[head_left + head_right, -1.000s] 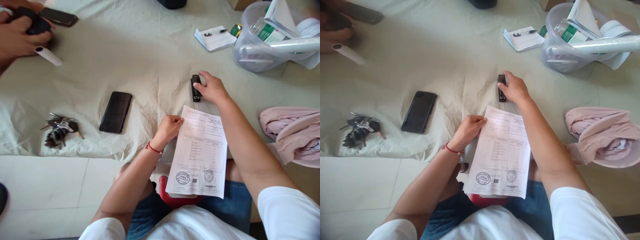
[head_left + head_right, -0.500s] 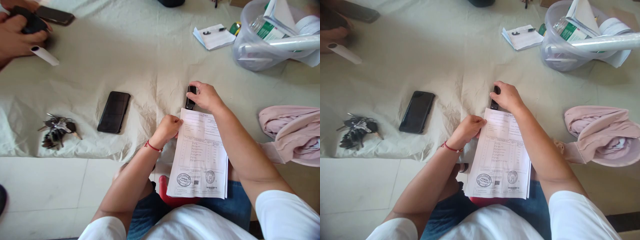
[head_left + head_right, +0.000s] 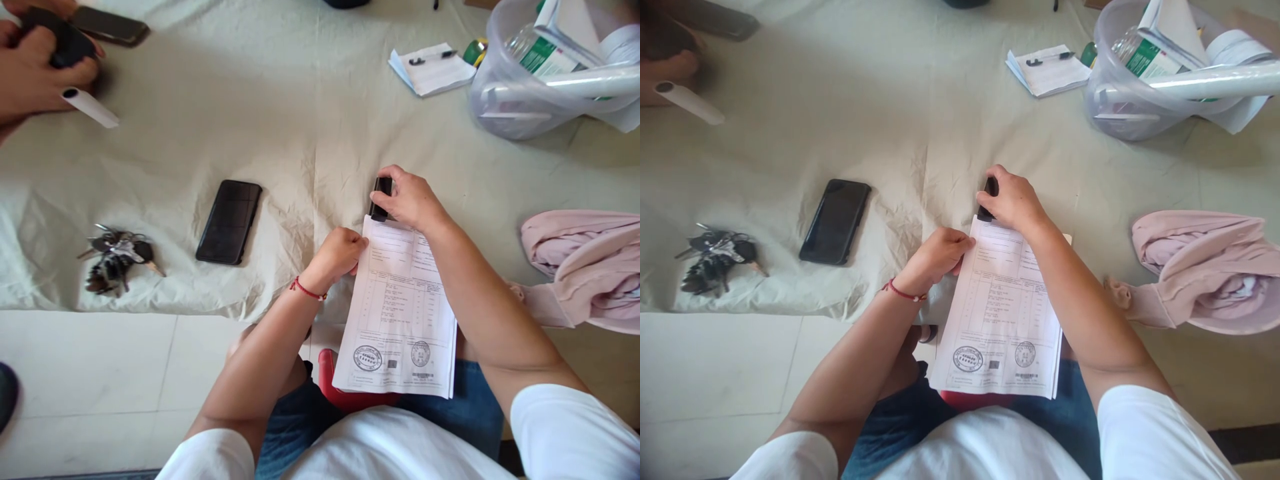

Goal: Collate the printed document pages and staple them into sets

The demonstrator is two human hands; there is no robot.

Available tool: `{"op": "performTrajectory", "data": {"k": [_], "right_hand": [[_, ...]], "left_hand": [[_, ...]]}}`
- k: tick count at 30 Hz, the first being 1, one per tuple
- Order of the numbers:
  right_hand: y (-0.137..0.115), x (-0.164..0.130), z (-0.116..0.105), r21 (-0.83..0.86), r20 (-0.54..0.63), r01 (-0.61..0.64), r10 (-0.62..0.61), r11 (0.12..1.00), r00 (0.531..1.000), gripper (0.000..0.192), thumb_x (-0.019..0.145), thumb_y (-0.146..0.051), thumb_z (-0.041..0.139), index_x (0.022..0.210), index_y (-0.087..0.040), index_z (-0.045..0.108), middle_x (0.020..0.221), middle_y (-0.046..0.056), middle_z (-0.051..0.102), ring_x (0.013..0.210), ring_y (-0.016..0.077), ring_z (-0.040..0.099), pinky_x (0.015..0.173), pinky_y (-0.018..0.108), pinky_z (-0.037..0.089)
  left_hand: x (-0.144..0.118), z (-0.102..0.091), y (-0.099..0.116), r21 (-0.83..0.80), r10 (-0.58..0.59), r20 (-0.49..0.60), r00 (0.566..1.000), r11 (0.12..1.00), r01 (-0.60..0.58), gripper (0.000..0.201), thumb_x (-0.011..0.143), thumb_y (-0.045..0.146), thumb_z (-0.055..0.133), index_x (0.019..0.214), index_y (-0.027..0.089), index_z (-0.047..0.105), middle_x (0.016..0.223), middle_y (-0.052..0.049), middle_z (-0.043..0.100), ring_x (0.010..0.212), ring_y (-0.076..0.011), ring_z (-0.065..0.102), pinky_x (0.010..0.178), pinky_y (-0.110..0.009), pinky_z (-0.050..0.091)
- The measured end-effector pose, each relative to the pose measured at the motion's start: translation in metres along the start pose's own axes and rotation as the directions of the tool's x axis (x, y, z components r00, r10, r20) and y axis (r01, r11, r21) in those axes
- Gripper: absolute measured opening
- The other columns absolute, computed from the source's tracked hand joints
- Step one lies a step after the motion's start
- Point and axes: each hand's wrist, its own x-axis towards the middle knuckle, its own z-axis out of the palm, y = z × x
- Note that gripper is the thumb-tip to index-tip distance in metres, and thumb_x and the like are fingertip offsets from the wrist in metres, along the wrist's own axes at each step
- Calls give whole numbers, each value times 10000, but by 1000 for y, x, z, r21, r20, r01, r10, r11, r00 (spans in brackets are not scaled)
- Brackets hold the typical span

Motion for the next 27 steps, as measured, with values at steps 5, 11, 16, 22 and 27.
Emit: {"op": "performTrajectory", "data": {"k": [5,11,16,22,27], "right_hand": [[0,3,-1,-111,-67,23,-30,994,997,351,1014,-467,662,1265,-248,772,934,96,768,993,345,736,936,521,589],[-12,19,13,-207,-125,164,-193,964,973,545,1120,-581,481,1489,-220,659,1447,187,684,1439,430,572,1204,658,468],[-22,36,35,-248,35,144,-139,958,990,550,1145,-482,423,1565,-183,615,1676,171,557,1629,425,395,1329,654,338],[-17,37,44,-248,18,150,-151,957,988,547,1132,-409,396,1572,-171,617,1708,170,555,1660,419,369,1342,689,297],[-16,35,45,-253,12,156,-158,955,987,562,1125,-432,403,1568,-164,622,1706,174,561,1654,432,369,1334,706,283]], "left_hand": [[2,1,2,32,15,-8,1000,999,-15,618,1037,121,540,449,212,373,377,10,446,396,-72,358,491,-256,293],[1,2,2,69,-11,-12,1000,998,12,614,1054,147,544,464,212,384,382,11,461,384,-76,367,480,-258,298],[7,3,-1,74,16,-16,1000,997,-15,605,1032,133,554,457,226,392,370,1,464,392,-92,365,473,-269,280],[10,4,-3,78,13,-20,1000,997,-11,597,1022,115,553,463,239,385,360,9,448,380,-98,335,463,-291,273],[13,3,-7,94,72,-5,997,993,-71,594,1008,95,538,456,248,381,362,5,453,400,-110,356,498,-309,310]]}}
